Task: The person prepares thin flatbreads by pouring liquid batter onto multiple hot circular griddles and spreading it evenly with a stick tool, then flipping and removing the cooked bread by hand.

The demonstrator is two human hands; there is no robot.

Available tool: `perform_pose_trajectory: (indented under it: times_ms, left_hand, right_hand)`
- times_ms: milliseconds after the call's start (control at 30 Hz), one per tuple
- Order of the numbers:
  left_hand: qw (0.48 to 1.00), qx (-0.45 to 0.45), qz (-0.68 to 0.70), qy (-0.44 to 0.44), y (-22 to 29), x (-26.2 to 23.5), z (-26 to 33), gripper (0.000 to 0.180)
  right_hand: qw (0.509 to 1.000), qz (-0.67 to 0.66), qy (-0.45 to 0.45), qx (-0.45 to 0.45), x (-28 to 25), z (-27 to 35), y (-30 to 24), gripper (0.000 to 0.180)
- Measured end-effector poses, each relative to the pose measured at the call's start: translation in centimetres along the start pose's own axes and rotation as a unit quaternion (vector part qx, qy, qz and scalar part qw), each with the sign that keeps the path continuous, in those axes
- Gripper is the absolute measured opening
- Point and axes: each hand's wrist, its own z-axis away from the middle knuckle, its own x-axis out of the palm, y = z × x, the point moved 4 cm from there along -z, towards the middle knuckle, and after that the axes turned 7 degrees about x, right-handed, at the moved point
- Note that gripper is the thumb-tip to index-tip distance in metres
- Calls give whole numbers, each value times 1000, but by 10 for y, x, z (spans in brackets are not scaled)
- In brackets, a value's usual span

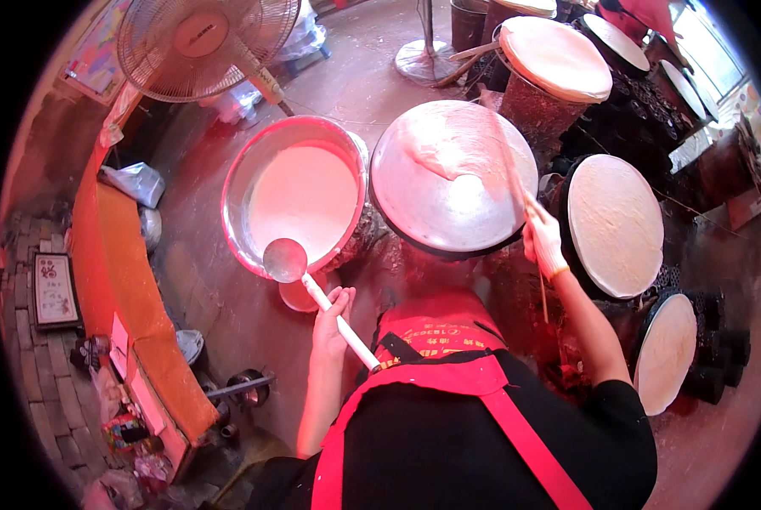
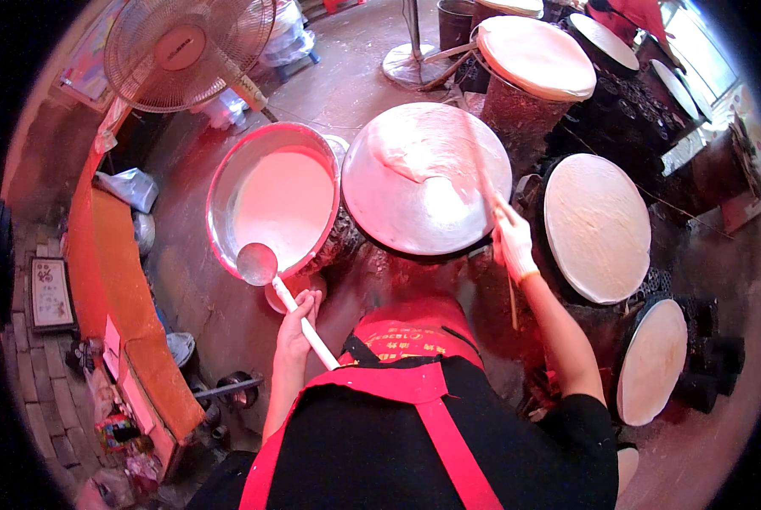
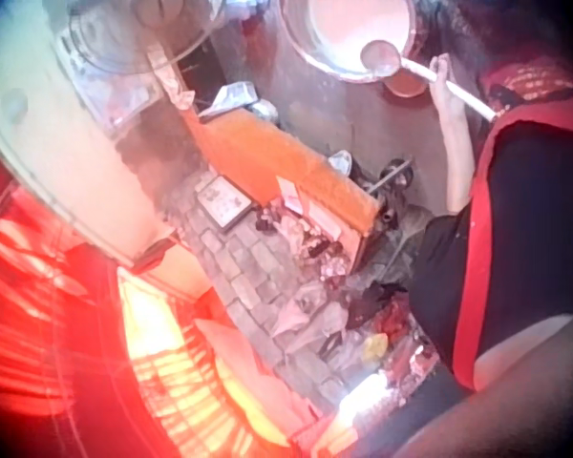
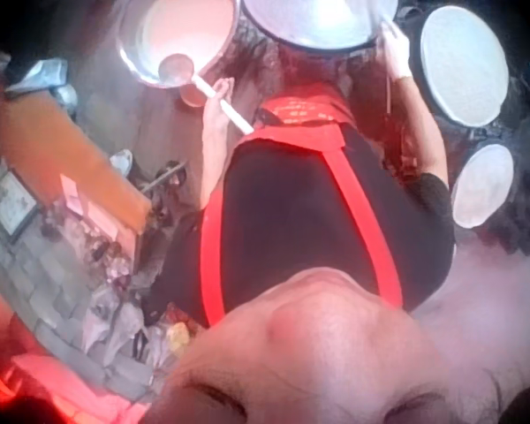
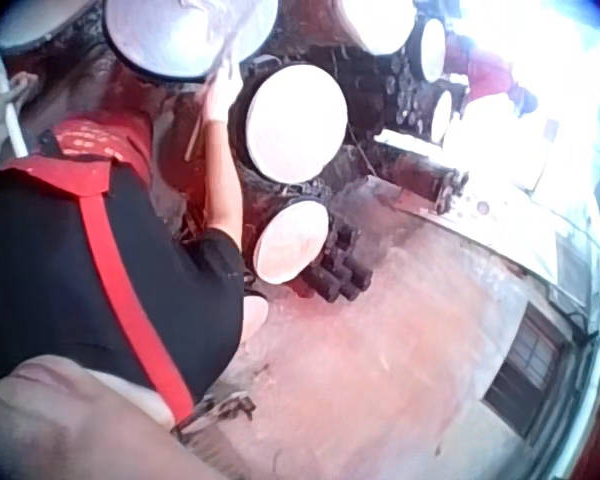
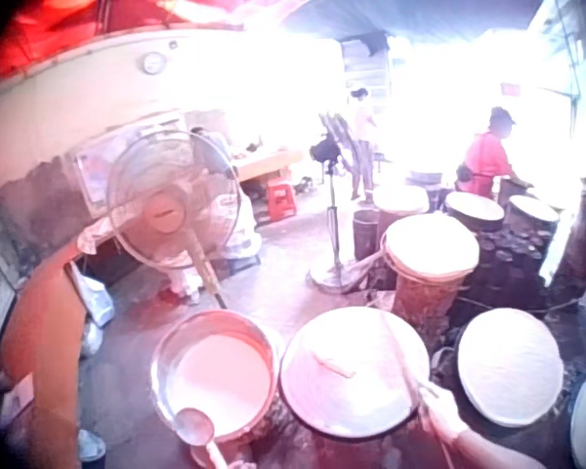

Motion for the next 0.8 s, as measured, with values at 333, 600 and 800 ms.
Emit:
perform_pose_trajectory:
  times_ms: [333,600,800]
  left_hand:
    - [995,-49,41,73,-22,-27,43,11]
    - [992,-7,-74,101,-4,-1,71,13]
    - [980,9,-123,159,-2,-15,102,19]
  right_hand:
    - [936,154,-299,103,0,17,-25,37]
    - [950,209,-225,57,9,-57,-34,36]
    - [909,231,-335,94,-21,-31,-50,38]
